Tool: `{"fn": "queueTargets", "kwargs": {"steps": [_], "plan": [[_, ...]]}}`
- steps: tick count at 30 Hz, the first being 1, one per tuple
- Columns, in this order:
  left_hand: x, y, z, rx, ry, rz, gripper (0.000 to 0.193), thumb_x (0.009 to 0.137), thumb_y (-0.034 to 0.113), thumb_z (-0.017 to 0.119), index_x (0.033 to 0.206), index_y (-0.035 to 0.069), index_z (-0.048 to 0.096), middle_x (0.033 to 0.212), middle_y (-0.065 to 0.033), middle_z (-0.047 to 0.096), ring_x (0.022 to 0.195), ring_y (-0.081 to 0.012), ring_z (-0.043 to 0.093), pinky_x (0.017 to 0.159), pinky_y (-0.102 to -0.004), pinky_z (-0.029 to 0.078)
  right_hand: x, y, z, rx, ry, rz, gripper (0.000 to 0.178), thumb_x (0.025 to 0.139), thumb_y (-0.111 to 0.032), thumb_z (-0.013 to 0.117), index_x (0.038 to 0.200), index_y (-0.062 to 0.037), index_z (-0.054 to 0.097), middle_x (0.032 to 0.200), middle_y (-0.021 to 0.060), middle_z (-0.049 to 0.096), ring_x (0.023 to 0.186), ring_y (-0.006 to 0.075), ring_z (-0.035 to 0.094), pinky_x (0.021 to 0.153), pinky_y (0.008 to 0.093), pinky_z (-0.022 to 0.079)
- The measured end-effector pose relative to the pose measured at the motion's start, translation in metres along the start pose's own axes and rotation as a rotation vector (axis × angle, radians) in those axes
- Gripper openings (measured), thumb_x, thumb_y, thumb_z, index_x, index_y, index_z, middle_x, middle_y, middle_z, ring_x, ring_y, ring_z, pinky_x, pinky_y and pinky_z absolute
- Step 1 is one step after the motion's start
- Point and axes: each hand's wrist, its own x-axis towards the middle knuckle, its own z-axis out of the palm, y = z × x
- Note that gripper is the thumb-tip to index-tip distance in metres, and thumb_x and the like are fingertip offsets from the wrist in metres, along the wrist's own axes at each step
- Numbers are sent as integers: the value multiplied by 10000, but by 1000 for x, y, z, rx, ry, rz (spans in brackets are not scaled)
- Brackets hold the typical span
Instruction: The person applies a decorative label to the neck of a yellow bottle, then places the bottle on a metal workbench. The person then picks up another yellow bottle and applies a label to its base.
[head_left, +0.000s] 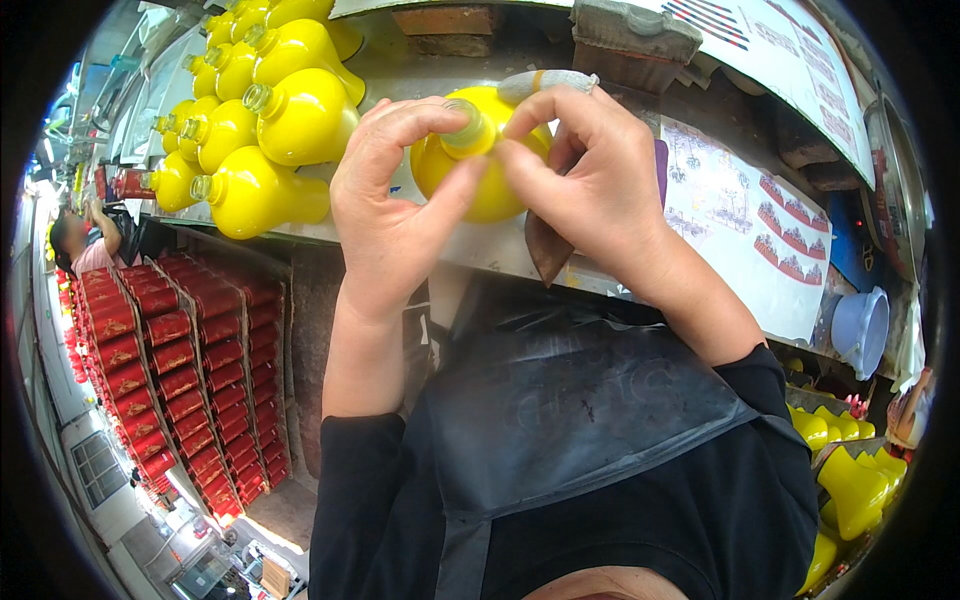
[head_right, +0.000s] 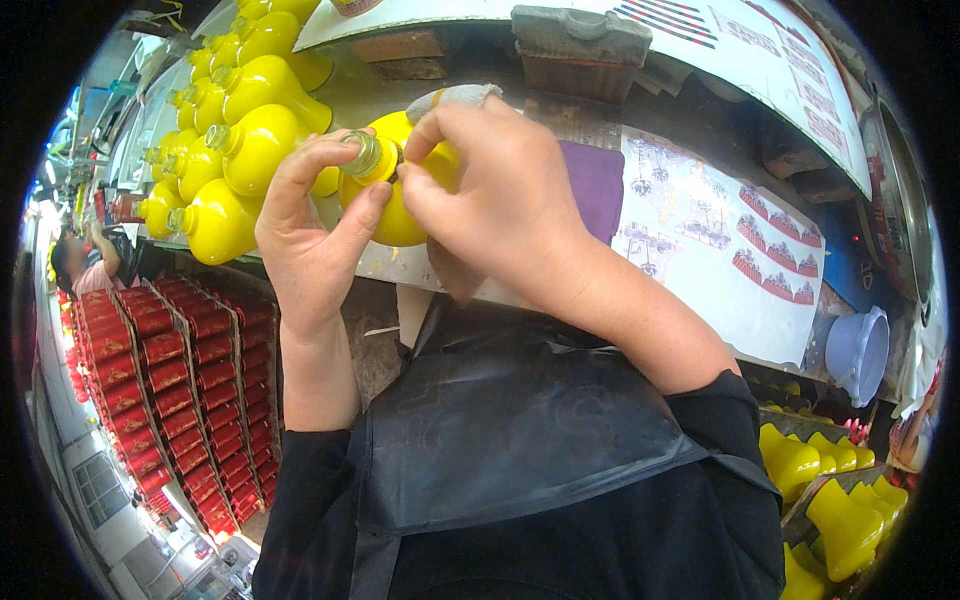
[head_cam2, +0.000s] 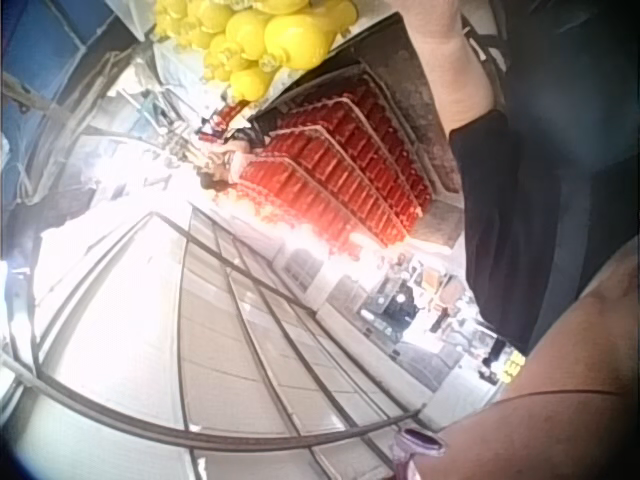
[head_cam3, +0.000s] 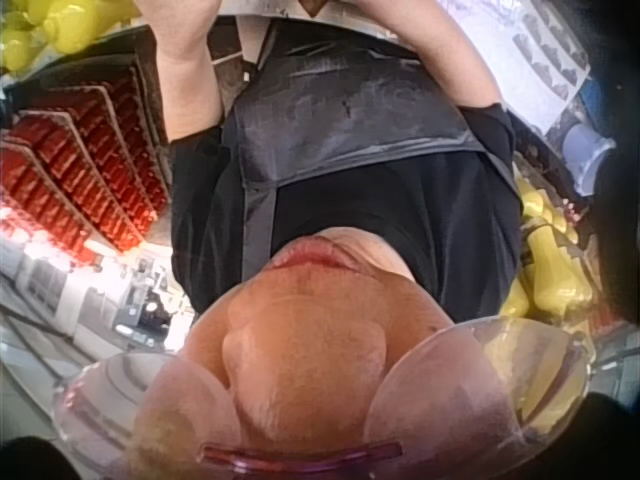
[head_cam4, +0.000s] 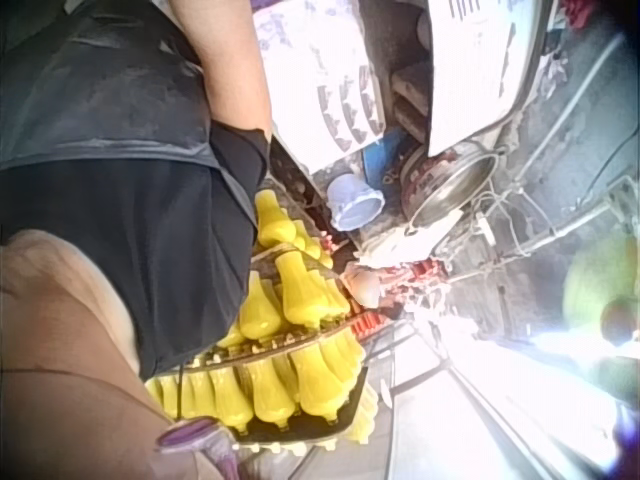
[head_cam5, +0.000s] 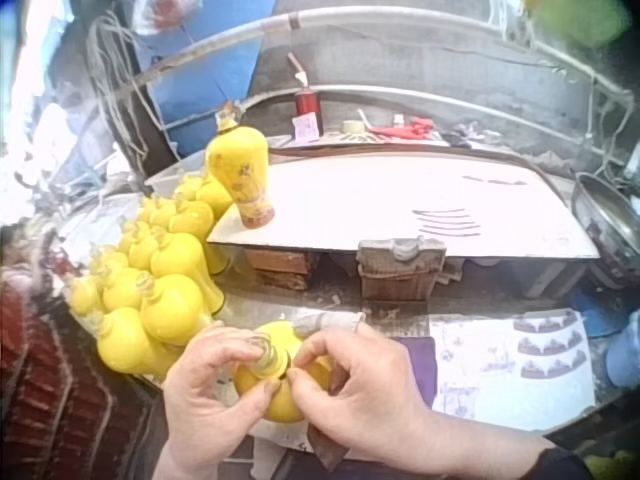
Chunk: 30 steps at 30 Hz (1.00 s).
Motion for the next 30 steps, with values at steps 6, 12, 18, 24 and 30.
{"fn": "queueTargets", "kwargs": {"steps": [6,12,18,24,30], "plan": [[-4,-3,-9,-89,16,-86,327,787,-3,801,1087,77,700,1126,-64,738,1102,-220,677,1147,-445,389,15,12,-5,74,-73,-129,155,853,-146,771,963,-36,763,638,12,559,577,68,468,542,252,371],[-10,-10,-18,-179,11,-112,346,810,-23,790,1131,39,679,1175,-94,715,1138,-218,654,1138,-394,400,35,11,-4,-95,-183,-333,213,805,-206,850,949,-69,774,615,42,511,533,93,450,530,276,370],[-15,-12,-26,-272,49,-180,386,837,-37,780,1195,20,650,1229,-111,693,1188,-209,638,1097,-358,450,51,12,9,-99,-239,-372,163,839,-183,819,958,-80,775,667,35,522,545,90,452,521,264,368],[-14,-15,-29,-308,90,-222,419,854,-50,769,1236,13,610,1266,-128,683,1225,-209,637,1102,-349,461,48,16,21,13,-260,-286,143,904,-176,773,1009,-80,788,711,-6,534,577,60,443,522,246,355],[-13,-16,-27,-335,131,-251,411,877,-70,744,1250,11,595,1280,-133,678,1234,-202,638,1089,-334,478,50,13,26,25,-270,-212,168,903,-200,768,1012,-75,797,760,44,590,662,140,525,595,287,411]]}}
